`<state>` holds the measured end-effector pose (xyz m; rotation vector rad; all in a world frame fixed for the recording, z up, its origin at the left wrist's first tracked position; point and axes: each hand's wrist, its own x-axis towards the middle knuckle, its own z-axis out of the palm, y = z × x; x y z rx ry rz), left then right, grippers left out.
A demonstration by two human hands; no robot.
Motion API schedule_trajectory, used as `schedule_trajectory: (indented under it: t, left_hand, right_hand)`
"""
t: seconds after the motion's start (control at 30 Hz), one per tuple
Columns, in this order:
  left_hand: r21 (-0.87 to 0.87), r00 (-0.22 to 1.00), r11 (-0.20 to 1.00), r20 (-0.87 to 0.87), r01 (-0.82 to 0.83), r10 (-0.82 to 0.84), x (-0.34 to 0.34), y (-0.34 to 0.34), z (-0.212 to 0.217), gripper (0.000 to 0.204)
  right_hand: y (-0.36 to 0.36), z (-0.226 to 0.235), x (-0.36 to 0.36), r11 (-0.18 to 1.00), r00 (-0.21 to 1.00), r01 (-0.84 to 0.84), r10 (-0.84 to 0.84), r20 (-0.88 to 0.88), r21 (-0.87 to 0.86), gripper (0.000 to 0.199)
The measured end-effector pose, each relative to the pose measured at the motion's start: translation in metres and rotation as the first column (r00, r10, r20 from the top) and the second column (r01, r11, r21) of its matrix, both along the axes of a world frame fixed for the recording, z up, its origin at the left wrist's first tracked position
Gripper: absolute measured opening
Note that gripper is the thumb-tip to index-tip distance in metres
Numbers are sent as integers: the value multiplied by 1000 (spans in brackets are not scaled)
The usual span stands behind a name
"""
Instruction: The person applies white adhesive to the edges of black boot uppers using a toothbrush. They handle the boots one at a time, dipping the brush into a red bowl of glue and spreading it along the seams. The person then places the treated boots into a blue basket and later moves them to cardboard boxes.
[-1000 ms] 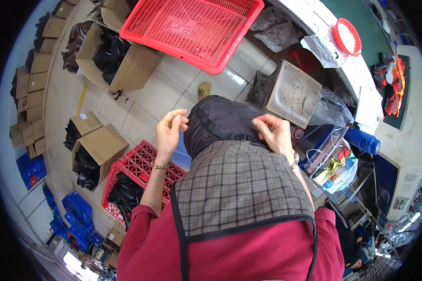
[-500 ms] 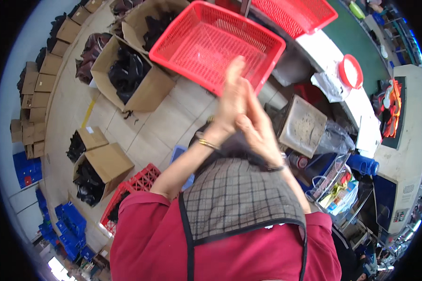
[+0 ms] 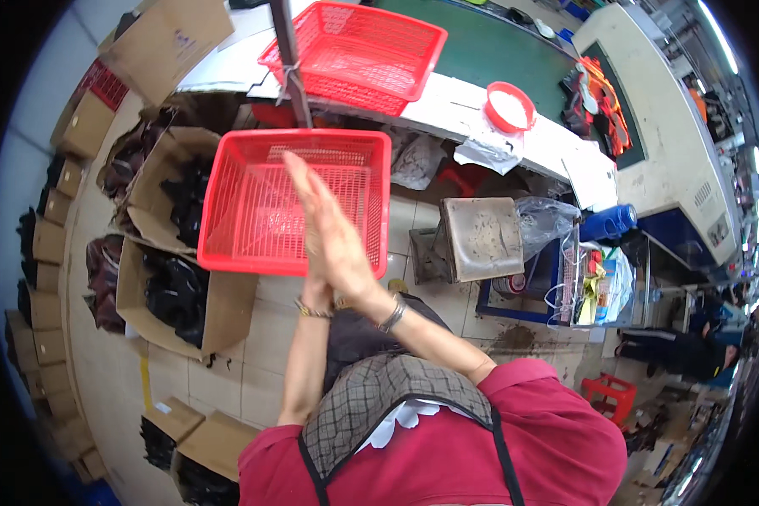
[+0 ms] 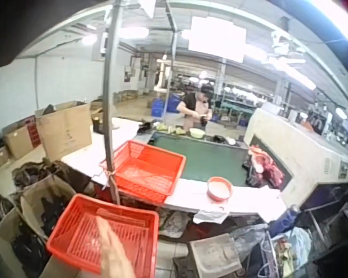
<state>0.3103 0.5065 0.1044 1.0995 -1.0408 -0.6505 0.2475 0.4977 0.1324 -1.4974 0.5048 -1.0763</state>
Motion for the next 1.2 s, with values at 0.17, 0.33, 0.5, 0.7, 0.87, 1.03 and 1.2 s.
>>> schedule_trajectory:
  t: [0.17, 0.33, 0.5, 0.7, 0.87, 1.03, 1.2]
  left_hand:
    - [136, 813, 827, -324, 546, -483, -67, 0, -1, 106]
    - [231, 771, 736, -187, 637, -609, -72, -31, 3, 78]
    - [557, 926, 751, -90, 353, -368, -61, -74, -50, 57]
    - [642, 833, 581, -175, 500, -524, -128, -160, -80, 46]
    - [640, 789, 544, -167, 543, -591, -171, -204, -95, 42]
    - [643, 819, 563, -189, 520, -541, -174, -215, -96, 45]
    - [564, 854, 694, -499, 448, -146, -164, -233, -108, 58]
  right_hand:
    - [-104, -39, -60, 912, 981, 169, -191, 22, 374, 66]
    - [-216, -155, -193, 640, 859, 507, -430, -278, 577, 59]
    - [-347, -216, -303, 506, 745, 638, -597, -298, 581, 56]
    - [-459, -236, -367, 433, 662, 708, -682, -311, 558, 33]
    - [-490, -232, -396, 505, 695, 708, -619, -366, 493, 27]
    - [-457, -227, -418, 534, 675, 720, -687, -269, 443, 40]
    - [-320, -158, -289, 726, 778, 620, -520, -353, 296, 44]
